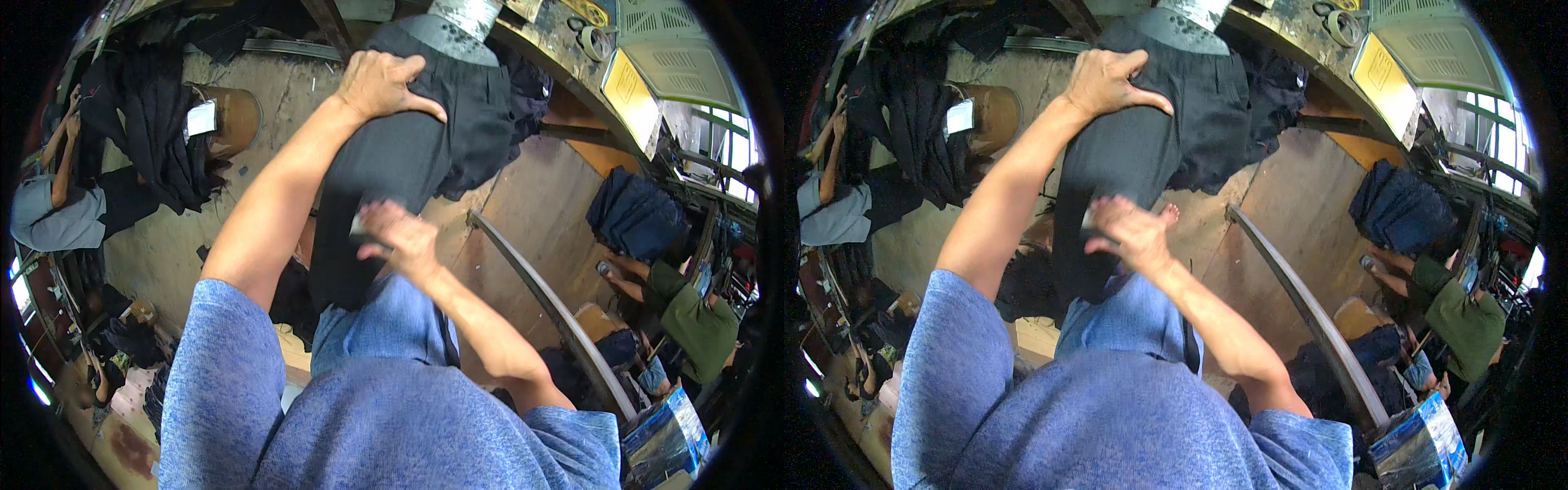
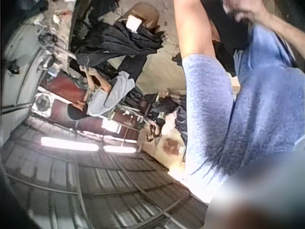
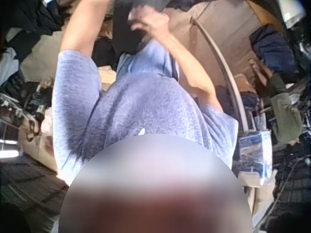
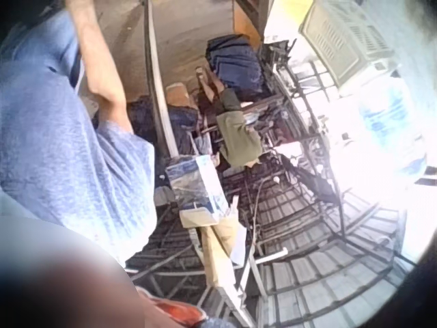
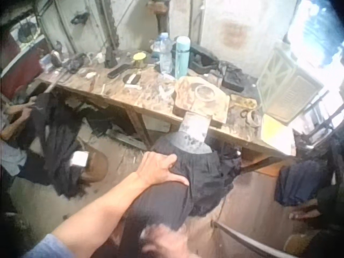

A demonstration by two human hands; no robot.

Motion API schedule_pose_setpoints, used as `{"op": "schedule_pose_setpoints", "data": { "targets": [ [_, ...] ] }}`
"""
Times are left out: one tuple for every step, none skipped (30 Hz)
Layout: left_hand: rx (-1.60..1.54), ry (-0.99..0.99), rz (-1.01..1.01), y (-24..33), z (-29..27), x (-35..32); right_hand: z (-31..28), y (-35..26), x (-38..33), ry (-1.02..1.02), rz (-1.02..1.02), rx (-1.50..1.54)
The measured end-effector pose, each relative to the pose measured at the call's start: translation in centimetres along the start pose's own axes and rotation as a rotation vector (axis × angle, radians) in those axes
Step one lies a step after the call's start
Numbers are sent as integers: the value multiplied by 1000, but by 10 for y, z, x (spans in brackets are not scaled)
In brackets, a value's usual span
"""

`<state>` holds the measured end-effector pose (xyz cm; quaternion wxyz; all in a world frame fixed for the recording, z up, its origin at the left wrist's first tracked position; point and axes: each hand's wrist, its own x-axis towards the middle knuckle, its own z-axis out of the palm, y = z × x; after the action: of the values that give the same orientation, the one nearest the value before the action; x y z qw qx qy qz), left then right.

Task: The person repeatedly rubs a small block against the surface of black trousers placed on a cylindrical form. The person flips the trousers over and continues rubbing different sections of the fabric. The person handles multiple trousers one at a time, placing them on the form and rubbing them before moving to the next.

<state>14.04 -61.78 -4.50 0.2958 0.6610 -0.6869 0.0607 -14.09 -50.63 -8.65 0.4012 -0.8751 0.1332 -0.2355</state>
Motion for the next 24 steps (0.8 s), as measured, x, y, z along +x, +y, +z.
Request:
{"op": "schedule_pose_setpoints", "data": {
  "targets": [
    [-2, 14, 7, 0, 0, 1, 1, -20, -19, -43, 15, 54],
    [-8, 6, 3, 1, -1, 1, -2, -43, -32, -133, 91, 234],
    [10, -20, -19, 1, -3, 3, -14, -57, -35, -208, 34, 273],
    [19, -45, -41, 2, -5, 3, -27, -69, -27, -311, 1, 378],
    [24, -125, -78, 2, -6, 5, -42, -68, -8, -441, -46, 412],
    [1, -106, -75, 2, -8, 6, -60, -64, 15, -448, -61, 326],
    [35, -53, -35, 2, -8, 7, -73, -48, 43, -313, -171, 304],
    [62, -58, -27, 1, -7, 8, -85, -29, 69, -250, -123, 308],
    [99, -106, -52, 1, -7, 6, -87, -12, 86, -69, -30, 375],
    [55, -97, -56, -1, -5, 6, -84, 2, 93, 40, 38, 292],
    [15, -71, -54, 0, -3, 3, -74, 9, 88, 144, 244, 115],
    [30, -75, -54, -1, 0, 2, -62, 12, 75, 110, 90, 77],
    [40, -94, -59, -2, 2, 0, -46, 3, 51, 49, -18, 6],
    [57, -65, -46, -3, 4, -2, -29, -11, 22, 30, -1, 42],
    [81, -40, -38, -4, 6, -3, -16, -29, -6, -30, 45, 23],
    [74, -40, -40, -4, 7, -4, -7, -47, -29, -108, 126, 138],
    [62, -47, -41, -5, 8, -4, -4, -63, -42, -146, 137, 233],
    [47, -54, -42, -5, 7, -4, -7, -75, -41, -235, 170, 397],
    [19, -68, -43, -5, 6, -3, -15, -82, -31, -384, 155, 494],
    [23, -66, -49, -5, 5, -2, -25, -83, -10, -490, 82, 421],
    [24, -45, -27, -5, 4, -2, -36, -74, 22, -508, 55, 436],
    [26, -26, -10, -5, 2, -1, -47, -65, 54, -472, 184, 516],
    [22, -15, 1, -6, 2, 0, -54, -49, 88, -320, 214, 495],
    [-2, -15, -8, -6, 2, 0, -57, -38, 110, -161, 403, 401]
  ]
}}
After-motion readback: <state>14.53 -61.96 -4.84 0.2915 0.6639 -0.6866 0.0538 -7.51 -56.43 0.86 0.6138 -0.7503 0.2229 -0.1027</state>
